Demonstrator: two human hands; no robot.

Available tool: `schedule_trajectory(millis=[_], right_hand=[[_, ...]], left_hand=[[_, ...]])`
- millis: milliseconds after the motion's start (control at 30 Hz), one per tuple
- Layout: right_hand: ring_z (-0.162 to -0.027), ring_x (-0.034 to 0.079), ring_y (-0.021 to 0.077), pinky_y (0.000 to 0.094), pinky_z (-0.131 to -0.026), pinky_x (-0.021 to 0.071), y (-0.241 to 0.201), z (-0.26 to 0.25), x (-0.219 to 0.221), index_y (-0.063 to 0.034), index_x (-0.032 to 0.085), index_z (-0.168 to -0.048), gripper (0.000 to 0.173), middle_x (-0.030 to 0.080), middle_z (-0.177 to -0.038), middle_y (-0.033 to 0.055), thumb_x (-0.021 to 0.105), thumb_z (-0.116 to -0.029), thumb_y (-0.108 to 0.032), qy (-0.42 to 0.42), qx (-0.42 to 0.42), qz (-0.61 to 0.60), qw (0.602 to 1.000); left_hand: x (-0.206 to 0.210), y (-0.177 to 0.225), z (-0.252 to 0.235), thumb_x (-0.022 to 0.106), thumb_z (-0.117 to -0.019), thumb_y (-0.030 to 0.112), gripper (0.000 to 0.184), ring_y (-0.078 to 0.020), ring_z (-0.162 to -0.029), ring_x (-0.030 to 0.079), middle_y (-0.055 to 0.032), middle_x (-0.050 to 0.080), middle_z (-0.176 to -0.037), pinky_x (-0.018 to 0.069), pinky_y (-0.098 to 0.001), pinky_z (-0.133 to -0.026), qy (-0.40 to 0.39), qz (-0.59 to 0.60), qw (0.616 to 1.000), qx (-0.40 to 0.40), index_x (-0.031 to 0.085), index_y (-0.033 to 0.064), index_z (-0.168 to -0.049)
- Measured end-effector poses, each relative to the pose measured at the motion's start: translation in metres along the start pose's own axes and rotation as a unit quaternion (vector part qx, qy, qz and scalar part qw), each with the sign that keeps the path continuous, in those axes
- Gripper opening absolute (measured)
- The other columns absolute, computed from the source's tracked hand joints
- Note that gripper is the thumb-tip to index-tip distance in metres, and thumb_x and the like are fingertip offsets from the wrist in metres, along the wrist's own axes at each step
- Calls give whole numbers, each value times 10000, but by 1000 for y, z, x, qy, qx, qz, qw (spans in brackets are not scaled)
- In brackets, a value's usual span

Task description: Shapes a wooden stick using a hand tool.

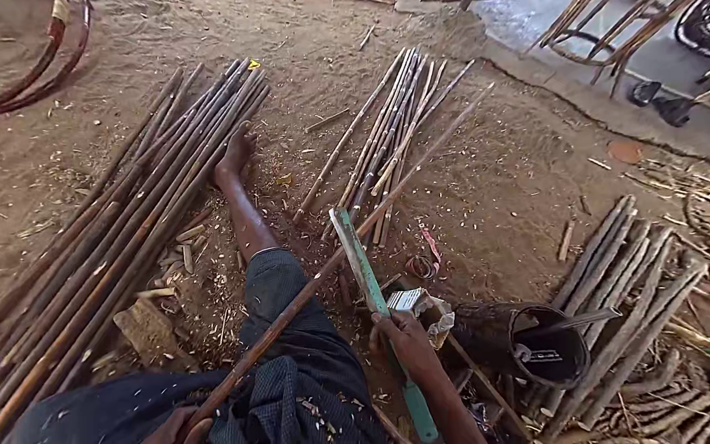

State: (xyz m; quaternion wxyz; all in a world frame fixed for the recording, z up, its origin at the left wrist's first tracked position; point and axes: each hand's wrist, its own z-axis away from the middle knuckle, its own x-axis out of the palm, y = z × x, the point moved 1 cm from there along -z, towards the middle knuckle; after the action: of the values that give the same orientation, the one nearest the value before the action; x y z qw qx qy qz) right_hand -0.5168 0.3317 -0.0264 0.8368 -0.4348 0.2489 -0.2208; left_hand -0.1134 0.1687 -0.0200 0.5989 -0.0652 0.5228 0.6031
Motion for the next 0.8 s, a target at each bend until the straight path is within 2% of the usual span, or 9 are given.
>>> schedule_trajectory(millis=[33, 100, 167, 233, 300, 400, 533, 667, 800], right_hand=[[-636, 708, 235, 384, -642, 627, -6, -3, -4, 11, 633, -1049, 275, 712, -768, 118, 483, -1080, -218, 6, -6, 7, 1000], [-497, 601, 180, 326, -490, 553, -18, -17, -10, -26, 593, -1112, 287, 632, -682, 90, 472, -1099, -286, 40, -12, 21, 999], [-419, 494, 160, 313, -408, 460, -17, -35, -20, -76, 621, -1119, 463, 563, -605, 69, 493, -1061, -517, 75, -4, 78, 994], [-434, 492, 223, 392, -424, 445, -6, -45, -20, -104, 631, -1068, 650, 545, -597, 94, 440, -990, -720, 90, 6, 174, 981], [-550, 585, 298, 505, -516, 510, -6, -43, -1, -83, 646, -1028, 625, 588, -676, 135, 431, -1018, -670, 42, -10, 288, 957], [-692, 638, 290, 531, -660, 529, -18, -40, 10, -92, 665, -972, 479, 619, -742, 113, 520, -1040, -543, -28, -25, 370, 928], [-569, 608, 285, 507, -561, 527, -15, -55, -8, -50, 657, -978, 543, 618, -678, 121, 486, -1049, -561, 44, 2, 277, 960], [-703, 646, 273, 534, -665, 537, -9, -24, 11, -122, 676, -957, 528, 621, -735, 82, 484, -1024, -609, -121, -51, 408, 903], [-577, 618, 265, 488, -558, 534, -20, -46, -4, -50, 651, -955, 552, 629, -694, 112, 500, -1038, -574, 21, 20, 294, 956]], left_hand=[[2, 7, 1, 584, -1010, 450, 488, -366, -861, 696, -194, 719, -940, 519, -602, -787, 6, 21, 1000, -21, 697, 6, -1180], [7, 14, -2, 601, -993, 486, 508, -353, -881, 695, -185, 721, -954, 515, -593, -804, 32, 28, 998, -36, 705, 23, -1175], [13, 6, -7, 568, -983, 570, 530, -311, -876, 700, -127, 730, -954, 522, -585, -791, 55, 4, 998, -43, 719, 96, -1166], [13, 4, -9, 552, -996, 563, 499, -288, -862, 707, -94, 735, -957, 540, -573, -771, 54, -18, 998, -33, 716, 123, -1168], [6, 9, -5, 618, -1000, 423, 421, -308, -769, 695, -140, 723, -888, 547, -567, -702, 46, 0, 999, 5, 710, 34, -1132], [9, -4, 5, 640, -996, 363, 394, -292, -768, 695, -157, 725, -897, 552, -542, -720, 34, 26, 999, -1, 705, -1, -1131], [26, -14, 6, 534, -1012, 549, 517, -246, -888, 710, -108, 737, -980, 548, -518, -824, 60, 9, 998, -23, 718, 89, -1160], [24, -8, 4, 588, -1012, 378, 422, -286, -792, 711, -168, 729, -900, 565, -522, -742, 61, 26, 998, 18, 705, -13, -1120], [44, -22, 6, 561, -987, 555, 513, -247, -828, 704, -99, 734, -920, 544, -505, -770, 116, -9, 993, -19, 722, 82, -1108]])
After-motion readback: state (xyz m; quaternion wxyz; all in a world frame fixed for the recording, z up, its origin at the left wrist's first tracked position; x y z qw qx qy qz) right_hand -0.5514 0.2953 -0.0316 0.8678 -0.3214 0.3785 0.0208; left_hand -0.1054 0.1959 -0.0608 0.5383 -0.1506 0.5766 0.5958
